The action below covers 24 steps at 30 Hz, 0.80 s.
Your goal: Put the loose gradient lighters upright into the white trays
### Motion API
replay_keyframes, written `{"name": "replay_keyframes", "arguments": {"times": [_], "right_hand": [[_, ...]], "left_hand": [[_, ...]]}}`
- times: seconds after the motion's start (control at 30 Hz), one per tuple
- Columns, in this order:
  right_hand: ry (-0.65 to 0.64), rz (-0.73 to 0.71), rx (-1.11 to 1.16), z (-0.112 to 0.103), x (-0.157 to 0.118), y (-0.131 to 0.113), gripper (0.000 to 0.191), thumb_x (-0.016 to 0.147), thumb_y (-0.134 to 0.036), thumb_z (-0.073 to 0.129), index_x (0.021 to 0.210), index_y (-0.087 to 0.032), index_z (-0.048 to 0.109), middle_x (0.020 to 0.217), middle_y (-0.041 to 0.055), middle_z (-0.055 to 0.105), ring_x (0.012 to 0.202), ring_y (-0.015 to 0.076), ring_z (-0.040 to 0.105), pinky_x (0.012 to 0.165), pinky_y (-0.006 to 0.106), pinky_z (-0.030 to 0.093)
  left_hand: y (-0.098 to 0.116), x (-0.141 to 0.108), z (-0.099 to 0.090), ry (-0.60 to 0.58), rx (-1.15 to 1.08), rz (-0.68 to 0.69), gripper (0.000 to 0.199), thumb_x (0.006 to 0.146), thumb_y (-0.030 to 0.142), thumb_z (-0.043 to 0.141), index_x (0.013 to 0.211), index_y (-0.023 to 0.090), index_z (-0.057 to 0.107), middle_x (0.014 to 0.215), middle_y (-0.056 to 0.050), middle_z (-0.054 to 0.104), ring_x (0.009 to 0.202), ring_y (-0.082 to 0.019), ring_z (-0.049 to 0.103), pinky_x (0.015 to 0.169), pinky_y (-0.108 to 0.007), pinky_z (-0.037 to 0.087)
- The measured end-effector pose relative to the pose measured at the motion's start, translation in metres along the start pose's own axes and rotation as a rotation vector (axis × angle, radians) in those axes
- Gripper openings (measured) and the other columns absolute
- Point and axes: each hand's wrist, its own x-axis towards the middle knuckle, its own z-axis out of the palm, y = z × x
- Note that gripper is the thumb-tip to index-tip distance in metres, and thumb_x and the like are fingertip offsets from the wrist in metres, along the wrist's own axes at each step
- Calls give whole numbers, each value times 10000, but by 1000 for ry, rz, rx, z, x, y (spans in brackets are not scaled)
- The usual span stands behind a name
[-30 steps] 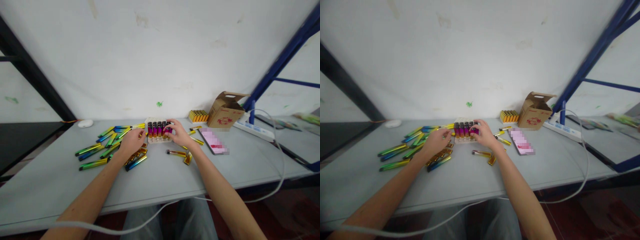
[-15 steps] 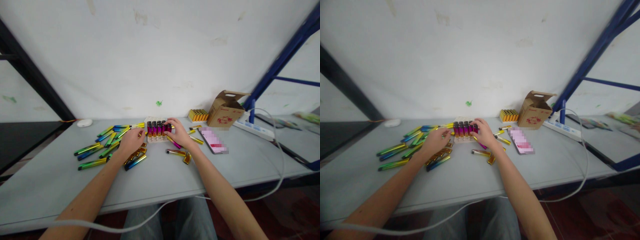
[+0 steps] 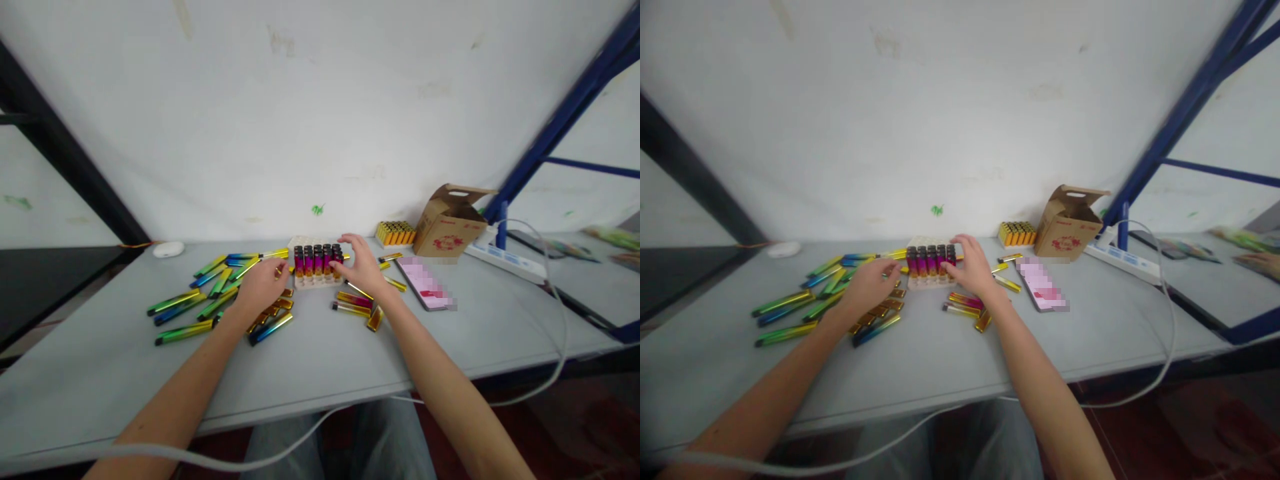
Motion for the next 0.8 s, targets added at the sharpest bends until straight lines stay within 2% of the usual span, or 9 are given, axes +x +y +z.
{"name": "replay_keyframes", "arguments": {"times": [0.07,0.1,0.17,0.23,0.37,0.47,0.57,0.7,0.8], "right_hand": [[83,47,-4,-7,-4,3,316,791,-303,670,1061,-174,571,1015,93,623,937,227,587,854,370,474],[82,52,-14,-12,-7,4,231,792,-298,663,972,-172,591,911,70,630,847,209,585,791,344,472],[-76,48,-14,-22,-13,8,116,804,-292,647,800,-182,611,720,18,613,685,164,550,681,293,441],[-298,75,17,-31,-19,10,170,827,-305,633,712,-180,633,608,-8,591,573,131,506,597,262,398],[-554,-11,-14,-41,-23,9,118,776,-307,714,756,-196,745,737,29,669,721,165,570,684,282,406],[-676,24,10,-43,-22,9,138,758,-335,741,806,-212,782,731,25,644,683,155,556,647,274,393],[-702,73,35,-42,-23,9,149,742,-346,751,776,-205,784,711,18,615,639,140,537,604,261,382],[-723,130,-3,-40,-24,5,91,715,-273,747,749,-188,745,695,0,604,611,130,529,558,242,367],[-732,107,8,-39,-23,-1,89,744,-262,724,770,-179,706,703,1,612,633,141,538,583,248,386]], "left_hand": [[1,-1,-2,3,11,-7,337,922,344,377,892,189,675,949,-84,738,844,-239,655,765,-325,477],[2,-1,-3,8,17,-10,340,925,340,371,887,188,672,937,-84,738,839,-240,655,761,-327,478],[4,-1,-4,20,23,-14,343,929,335,365,883,187,670,929,-84,736,836,-242,656,759,-330,480],[6,-2,-6,26,22,-11,339,929,334,367,898,188,672,953,-86,736,853,-240,659,774,-329,485],[9,-2,-5,35,3,24,328,923,326,382,923,185,678,976,-92,733,898,-242,662,830,-335,487],[8,-2,-3,37,-11,35,325,924,324,384,906,189,678,953,-88,733,899,-243,663,834,-341,490],[7,-2,-2,33,-8,34,322,926,326,384,901,195,676,953,-84,735,898,-242,663,830,-341,492],[7,-2,-2,34,-7,37,329,926,331,380,900,190,676,950,-89,735,880,-245,660,815,-345,494],[6,-3,-2,36,-10,40,336,928,336,376,902,187,676,955,-91,734,879,-249,660,810,-350,496]]}}
